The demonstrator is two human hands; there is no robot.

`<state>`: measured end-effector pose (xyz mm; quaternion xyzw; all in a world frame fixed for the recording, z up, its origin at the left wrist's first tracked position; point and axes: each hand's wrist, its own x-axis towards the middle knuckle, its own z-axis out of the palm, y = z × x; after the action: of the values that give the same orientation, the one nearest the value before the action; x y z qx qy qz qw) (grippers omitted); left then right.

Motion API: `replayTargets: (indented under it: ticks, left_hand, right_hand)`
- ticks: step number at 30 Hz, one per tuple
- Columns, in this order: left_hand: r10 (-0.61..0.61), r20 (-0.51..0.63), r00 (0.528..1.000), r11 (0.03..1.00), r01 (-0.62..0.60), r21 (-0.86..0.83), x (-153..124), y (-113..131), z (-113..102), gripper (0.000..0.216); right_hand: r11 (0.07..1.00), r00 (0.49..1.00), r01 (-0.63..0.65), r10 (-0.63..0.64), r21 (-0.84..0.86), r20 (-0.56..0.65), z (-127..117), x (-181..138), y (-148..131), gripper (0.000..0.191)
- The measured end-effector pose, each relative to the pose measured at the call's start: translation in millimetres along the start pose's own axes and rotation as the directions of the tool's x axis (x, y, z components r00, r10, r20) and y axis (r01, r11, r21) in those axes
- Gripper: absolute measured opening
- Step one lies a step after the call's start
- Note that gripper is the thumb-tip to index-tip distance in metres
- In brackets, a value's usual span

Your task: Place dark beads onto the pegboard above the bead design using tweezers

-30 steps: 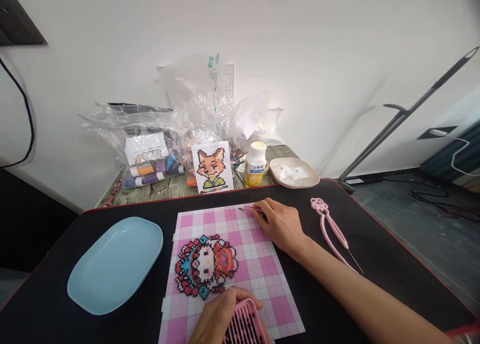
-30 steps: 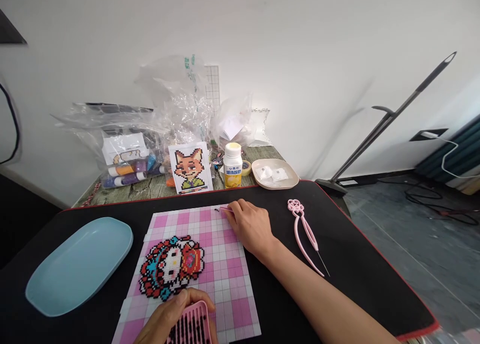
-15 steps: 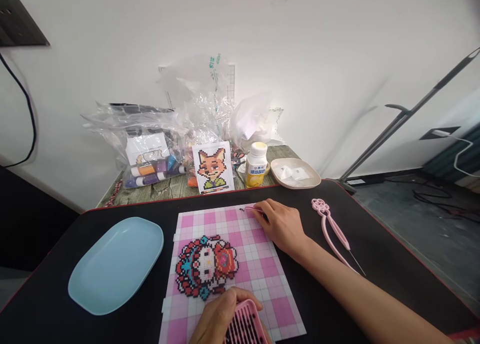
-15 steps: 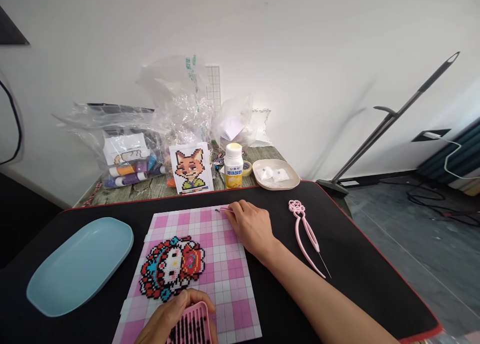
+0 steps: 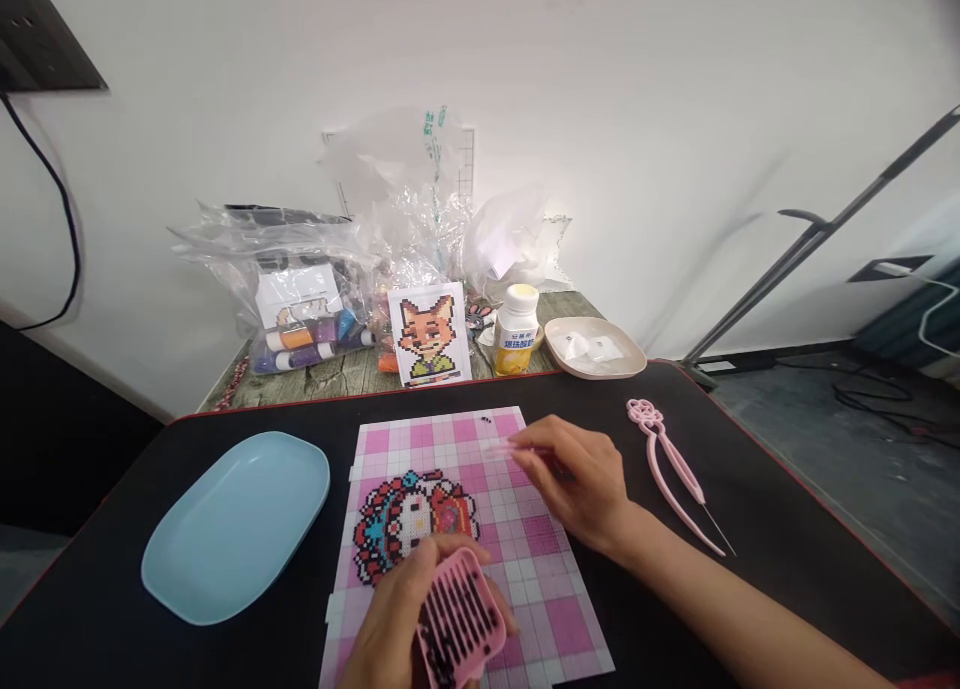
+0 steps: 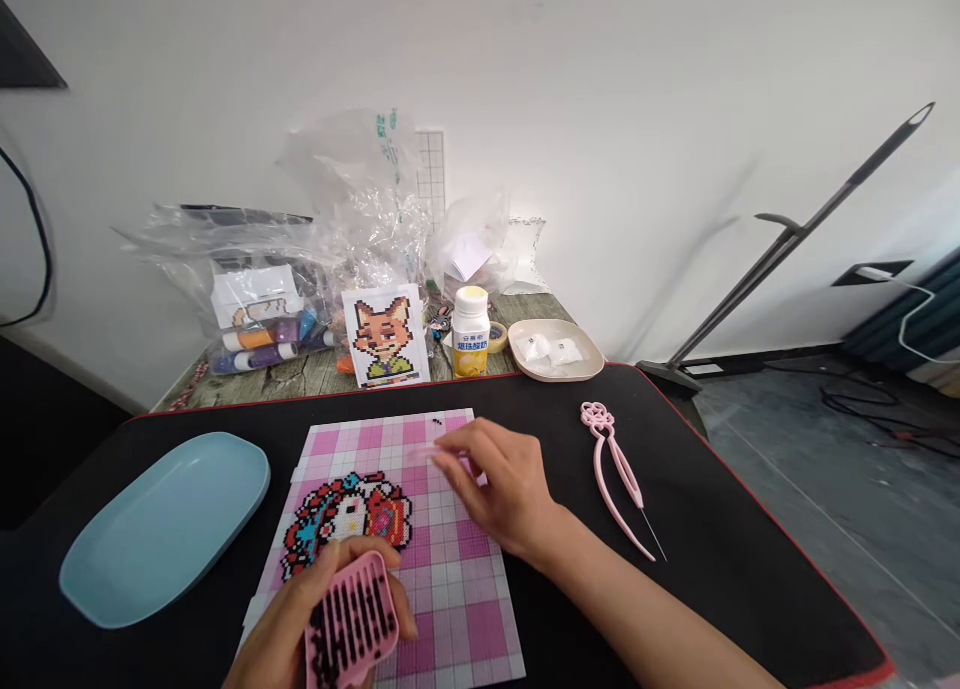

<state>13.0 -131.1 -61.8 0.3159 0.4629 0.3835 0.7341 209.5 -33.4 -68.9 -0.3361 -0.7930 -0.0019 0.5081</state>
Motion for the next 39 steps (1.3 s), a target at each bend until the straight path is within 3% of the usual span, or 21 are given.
replayTargets:
  ticks: [4, 8, 28, 39]
  left_hand:
    - [0.077, -0.039, 0.996, 0.992, -0.080, -0.100, 3.9, 3.8, -0.1, 0.045]
    - [0.083, -0.059, 0.995, 0.990, -0.090, -0.110, 7.2, 1.8, 1.0, 0.047]
    - [0.044, -0.102, 0.994, 0.997, -0.049, -0.051, 8.3, 0.7, -0.2, 0.049]
    - [0.043, -0.091, 0.995, 0.999, -0.043, 0.009, 4.1, 3.9, 0.0, 0.052]
  right_hand:
    - [0.974, 0.976, 0.204, -0.210, 0.095, 0.054, -7.2, 0.0, -27.2, 0.016]
    - [0.958, 0.954, 0.275, -0.282, 0.082, 0.100, -7.1, -1.9, -34.8, 0.015]
    - [0.953, 0.935, 0.302, -0.294, -0.012, 0.200, -5.1, 0.3, -32.6, 0.014]
    - [0.975, 0.969, 0.219, -0.221, 0.032, 0.109, -6.1, -1.4, -26.6, 0.009]
